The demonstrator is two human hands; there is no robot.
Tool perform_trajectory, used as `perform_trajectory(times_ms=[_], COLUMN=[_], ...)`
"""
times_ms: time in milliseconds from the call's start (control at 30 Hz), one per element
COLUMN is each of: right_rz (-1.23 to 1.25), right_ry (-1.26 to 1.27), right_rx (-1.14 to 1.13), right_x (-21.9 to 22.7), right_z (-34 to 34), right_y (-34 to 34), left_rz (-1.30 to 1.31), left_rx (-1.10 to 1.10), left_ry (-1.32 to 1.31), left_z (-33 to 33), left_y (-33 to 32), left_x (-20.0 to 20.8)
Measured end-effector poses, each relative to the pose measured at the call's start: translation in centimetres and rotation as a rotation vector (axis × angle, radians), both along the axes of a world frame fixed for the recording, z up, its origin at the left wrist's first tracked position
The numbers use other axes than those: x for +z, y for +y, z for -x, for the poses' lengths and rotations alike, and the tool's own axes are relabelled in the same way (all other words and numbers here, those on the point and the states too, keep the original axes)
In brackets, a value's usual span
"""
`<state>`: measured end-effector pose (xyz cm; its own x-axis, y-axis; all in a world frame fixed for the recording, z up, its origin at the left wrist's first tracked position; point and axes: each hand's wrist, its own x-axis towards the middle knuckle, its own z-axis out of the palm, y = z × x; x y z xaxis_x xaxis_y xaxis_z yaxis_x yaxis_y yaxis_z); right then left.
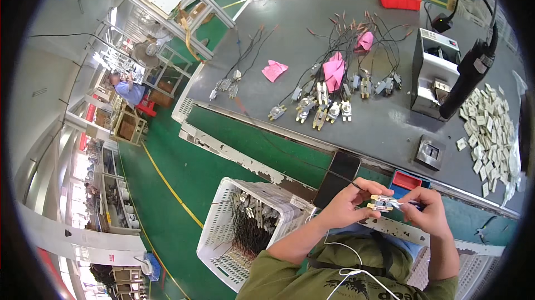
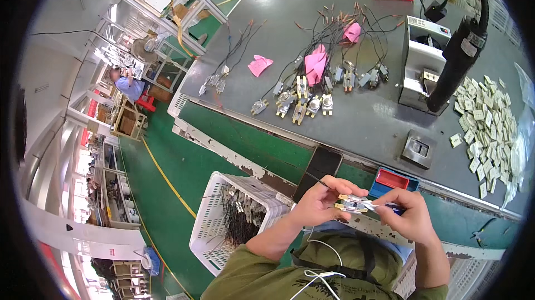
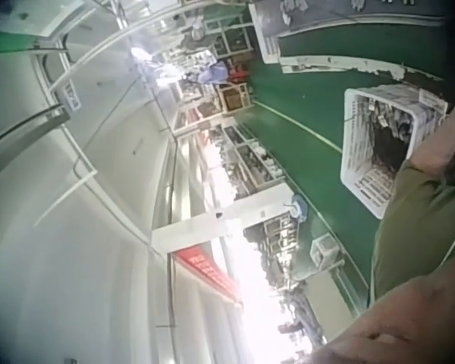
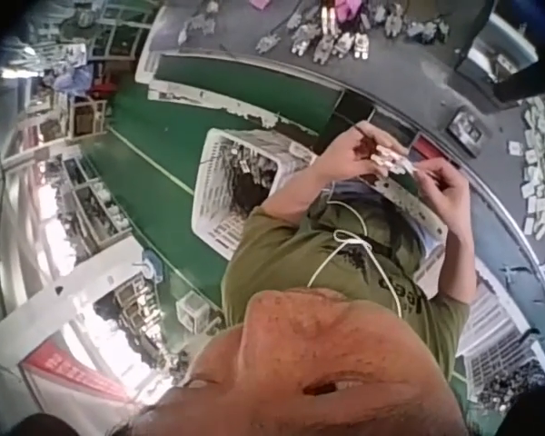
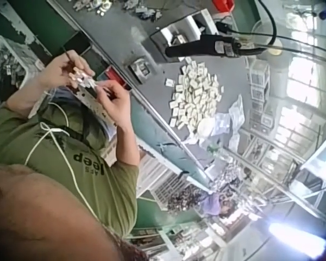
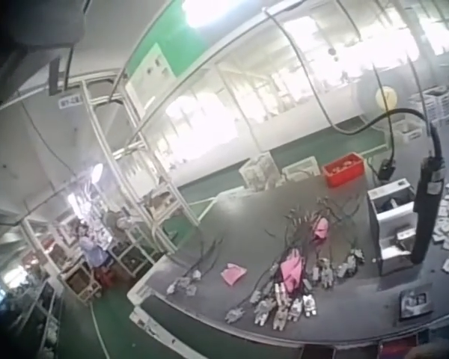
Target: Applying protective stickers and assembling small electronic circuit board components at a factory workstation.
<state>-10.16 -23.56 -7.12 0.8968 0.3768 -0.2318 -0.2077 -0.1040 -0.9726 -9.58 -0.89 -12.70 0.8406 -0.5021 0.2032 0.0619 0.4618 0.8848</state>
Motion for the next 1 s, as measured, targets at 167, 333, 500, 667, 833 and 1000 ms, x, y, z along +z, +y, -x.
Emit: perform_trajectory(times_ms=[167,333,500,667,833,1000], right_rz=[0.032,0.094,0.123,0.119,0.059,0.012], right_ry=[-0.109,-0.215,-0.271,-0.257,-0.181,-0.024], right_rx=[-0.053,-0.017,-0.043,-0.028,-0.031,0.002], right_x=[0.3,0.6,0.5,0.3,0.0,0.4], right_z=[0.1,0.2,0.2,0.3,0.3,0.2], right_y=[0.7,0.8,0.5,0.7,0.5,0.2], left_rz=[0.007,-0.016,-0.001,0.007,0.036,0.054], left_rx=[-0.008,-0.011,0.012,0.030,0.012,-0.003], left_ry=[-0.010,-0.034,-0.108,-0.070,-0.050,-0.031], left_z=[-0.6,-0.4,-0.4,-0.1,0.1,0.2], left_y=[0.3,0.6,0.3,0.3,0.2,0.0], left_x=[0.4,0.3,0.6,0.0,-0.1,0.1])
